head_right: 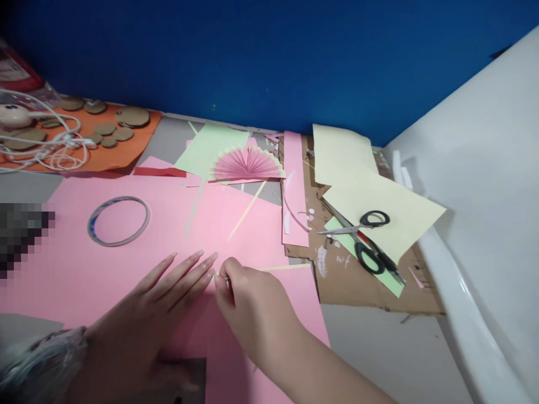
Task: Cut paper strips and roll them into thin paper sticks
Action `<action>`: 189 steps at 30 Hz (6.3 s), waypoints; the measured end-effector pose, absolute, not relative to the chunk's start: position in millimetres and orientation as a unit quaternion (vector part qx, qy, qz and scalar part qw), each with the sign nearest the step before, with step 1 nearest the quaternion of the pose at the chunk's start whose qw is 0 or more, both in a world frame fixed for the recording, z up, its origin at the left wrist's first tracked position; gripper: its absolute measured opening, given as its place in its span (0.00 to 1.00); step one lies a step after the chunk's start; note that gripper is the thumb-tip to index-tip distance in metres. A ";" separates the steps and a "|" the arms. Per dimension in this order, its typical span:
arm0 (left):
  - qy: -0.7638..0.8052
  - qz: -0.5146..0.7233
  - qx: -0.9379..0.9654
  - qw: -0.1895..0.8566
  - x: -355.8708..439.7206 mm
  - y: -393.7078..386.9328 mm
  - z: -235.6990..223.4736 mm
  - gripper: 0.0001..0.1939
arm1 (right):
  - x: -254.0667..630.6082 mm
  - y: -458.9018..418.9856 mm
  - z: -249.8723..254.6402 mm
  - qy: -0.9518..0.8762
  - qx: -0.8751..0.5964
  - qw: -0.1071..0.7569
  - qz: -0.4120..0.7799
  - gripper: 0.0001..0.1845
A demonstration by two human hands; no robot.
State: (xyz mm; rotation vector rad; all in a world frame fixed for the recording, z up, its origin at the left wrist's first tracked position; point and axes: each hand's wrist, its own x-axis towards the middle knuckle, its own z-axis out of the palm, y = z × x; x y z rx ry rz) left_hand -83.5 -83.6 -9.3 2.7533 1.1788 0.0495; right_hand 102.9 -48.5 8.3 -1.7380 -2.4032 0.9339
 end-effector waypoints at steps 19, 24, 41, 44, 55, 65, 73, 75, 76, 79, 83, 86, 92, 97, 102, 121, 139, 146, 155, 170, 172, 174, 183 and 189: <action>0.404 0.043 0.895 -0.183 -73.3 -89.0 -40.1 0.24 | 143.2 -2.8 56.8 -0.660 -0.396 -0.089 0.632 0.07; 0.396 0.060 0.893 -0.206 -75.4 -88.0 -47.6 0.23 | 154.5 -1.6 48.8 -0.662 -0.426 -0.065 0.613 0.10; 0.416 0.018 0.901 -0.123 -72.5 -92.4 -29.6 0.30 | 128.5 -41.8 15.3 -0.723 -0.581 0.075 0.366 0.11; 0.412 0.005 0.907 -0.092 -73.0 -89.7 -19.8 0.30 | 128.8 -41.7 14.6 -0.725 -0.585 0.064 0.357 0.11; 0.411 -0.010 0.912 -0.005 -73.1 -86.9 -11.0 0.42 | 133.0 -44.6 12.7 -0.728 -0.589 0.047 0.347 0.12; 0.408 -0.020 0.913 -0.006 -70.4 -88.2 -11.1 0.55 | 133.3 -44.7 7.9 -0.737 -0.597 0.040 0.314 0.11; 0.409 -0.025 0.912 -0.027 -71.5 -89.5 -13.0 0.59 | 132.6 -45.5 7.1 -0.745 -0.592 0.040 0.304 0.11; 0.406 -0.023 0.913 -0.027 -71.5 -89.3 -13.8 0.61 | 132.3 -45.3 7.6 -0.744 -0.591 0.037 0.309 0.11; 0.405 -0.022 0.914 -0.026 -71.3 -89.3 -14.1 0.61 | 132.3 -45.1 7.9 -0.744 -0.591 0.037 0.310 0.11; 0.404 -0.018 0.914 -0.019 -71.3 -89.6 -14.4 0.61 | 132.6 -45.1 7.9 -0.746 -0.589 0.038 0.309 0.11; 0.406 -0.029 0.913 -0.024 -72.2 -90.6 -13.6 0.61 | 133.2 -46.3 6.4 -0.749 -0.587 0.038 0.306 0.10; 0.407 -0.033 0.912 -0.033 -72.2 -89.7 -13.3 0.60 | 133.4 -47.0 5.1 -0.750 -0.587 0.037 0.303 0.10; 0.401 -0.036 0.915 -0.042 -70.3 -89.5 -11.8 0.58 | 132.6 -46.3 4.2 -0.752 -0.587 0.036 0.299 0.10; 0.413 -0.010 0.910 -0.037 -68.7 -92.2 -12.6 0.56 | 132.0 -46.4 4.0 -0.755 -0.582 0.039 0.299 0.10; 0.441 0.033 0.897 -0.021 -65.6 -89.5 -14.1 0.50 | 132.1 -47.4 4.5 -0.757 -0.581 0.043 0.295 0.09; 0.426 0.020 0.905 0.011 -60.9 -87.8 -9.1 0.42 | 130.7 -46.7 9.9 -0.760 -0.580 0.043 0.290 0.08; 0.382 0.017 0.924 0.003 -62.1 -86.8 -9.9 0.43 | 131.6 -46.7 7.9 -0.756 -0.583 0.056 0.292 0.09; 0.399 0.028 0.917 0.017 -62.8 -88.7 -11.9 0.43 | 147.0 -41.7 20.1 -0.718 -0.584 0.058 0.373 0.11; 0.396 0.031 0.917 0.014 -62.6 -88.7 -13.2 0.44 | 163.1 -37.6 22.6 -0.728 -0.604 0.043 0.322 0.12; 0.413 0.045 0.910 0.007 -61.8 -91.8 -14.3 0.40 | 156.7 -41.6 21.7 -0.748 -0.600 0.029 0.281 0.13; 0.415 0.048 0.908 0.005 -61.9 -92.8 -14.8 0.41 | 155.7 -41.1 21.6 -0.749 -0.600 0.025 0.278 0.13; 0.418 0.043 0.907 0.008 -61.9 -93.5 -15.0 0.41 | 155.4 -40.6 21.4 -0.750 -0.600 0.025 0.279 0.13; 0.422 0.032 0.906 0.003 -60.7 -94.5 -13.5 0.42 | 155.9 -41.1 18.9 -0.749 -0.599 0.036 0.282 0.13; 0.425 0.046 0.904 -0.004 -61.3 -95.4 -14.6 0.41 | 155.7 -40.0 20.9 -0.747 -0.598 0.024 0.288 0.13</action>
